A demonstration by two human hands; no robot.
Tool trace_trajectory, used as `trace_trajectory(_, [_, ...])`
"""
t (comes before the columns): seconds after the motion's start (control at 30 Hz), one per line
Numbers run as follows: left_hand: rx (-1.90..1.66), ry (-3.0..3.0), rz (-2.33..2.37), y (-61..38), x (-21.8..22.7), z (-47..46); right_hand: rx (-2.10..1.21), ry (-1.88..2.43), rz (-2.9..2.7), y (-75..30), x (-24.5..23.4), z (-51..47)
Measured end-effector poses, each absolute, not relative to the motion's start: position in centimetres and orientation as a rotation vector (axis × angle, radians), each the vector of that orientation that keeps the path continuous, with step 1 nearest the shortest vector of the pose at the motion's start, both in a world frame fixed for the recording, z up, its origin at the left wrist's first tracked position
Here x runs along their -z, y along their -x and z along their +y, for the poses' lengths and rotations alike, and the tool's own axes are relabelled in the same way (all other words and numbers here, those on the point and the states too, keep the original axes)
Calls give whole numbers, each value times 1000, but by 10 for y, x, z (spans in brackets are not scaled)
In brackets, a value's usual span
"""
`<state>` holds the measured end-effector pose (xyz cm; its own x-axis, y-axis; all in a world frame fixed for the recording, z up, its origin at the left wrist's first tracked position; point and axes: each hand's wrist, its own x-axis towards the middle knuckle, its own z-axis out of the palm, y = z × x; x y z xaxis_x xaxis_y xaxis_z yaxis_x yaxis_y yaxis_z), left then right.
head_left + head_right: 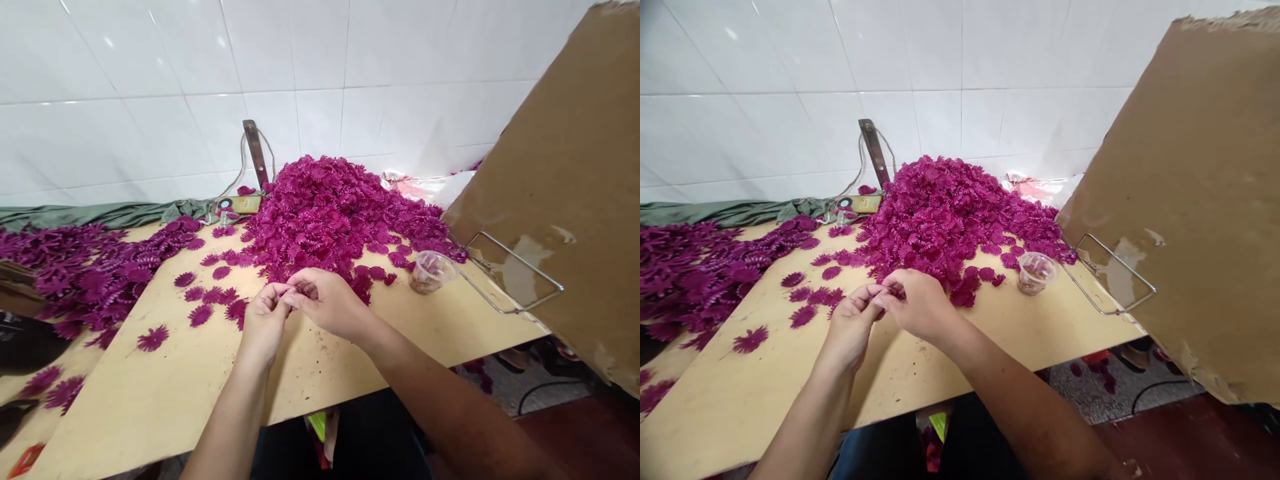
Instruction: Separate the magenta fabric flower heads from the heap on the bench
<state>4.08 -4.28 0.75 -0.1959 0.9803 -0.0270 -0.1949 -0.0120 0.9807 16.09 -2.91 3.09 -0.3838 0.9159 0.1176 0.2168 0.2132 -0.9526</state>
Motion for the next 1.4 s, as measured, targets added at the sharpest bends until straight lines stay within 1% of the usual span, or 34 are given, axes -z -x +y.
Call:
trace_trajectory(0.13, [-1399, -874, 1141, -42, -4, -45, -1438, 962, -1563, -156, -23, -26])
trace_trajectory(0.2, [-1404, -848, 1089, -43, -4, -47, -1468, 956, -1506, -157, -24, -24])
trace_trajectory(0.37, [-1467, -911, 1002, -47, -7, -49, -1329, 1020, -1477, -158, -27, -18])
trace_trajectory(0.5, [-1489, -1033, 1042, -47, -11, -47, -1140, 1055, -1459, -153, -25, -11])
trace_trajectory(0.63, [-1530, -1022, 1092, -42, -9, -47, -1025, 1037, -1537, -156, -29, -9])
trace_trajectory(0.7, [-1547, -979, 1098, -39, -8, -48, -1088, 1012, -1621, -158, -32, -12])
trace_trajectory(0.77, [-1551, -924, 1079, -38, -5, -48, -1277, 959, -1705, -159, -33, -17])
trace_trajectory(0.87, [-1527, -848, 1045, -38, -3, -49, -1511, 906, -1679, -155, -29, -23])
trace_trajectory(0.97, [-1510, -839, 1021, -39, -4, -51, -1541, 902, -1623, -151, -24, -22])
trace_trajectory(1.03, [-1508, -865, 1002, -38, -6, -53, -1432, 950, -1631, -155, -23, -15])
trace_trajectory(1.07, [-1512, -875, 995, -37, -8, -54, -1320, 1019, -1621, -159, -23, -9])
trace_trajectory(1.2, [-1582, -874, 1005, -29, -9, -57, -685, 1446, -1424, -188, -22, 21])
trace_trajectory(1.27, [-1603, -873, 1027, -27, -7, -56, -450, 1550, -1393, -200, -21, 29])
trace_trajectory(1.33, [-1570, -901, 1050, -26, -5, -53, -329, 1547, -1470, -202, -24, 24])
trace_trajectory(1.4, [-1516, -946, 1075, -28, -3, -50, -376, 1459, -1615, -196, -30, 8])
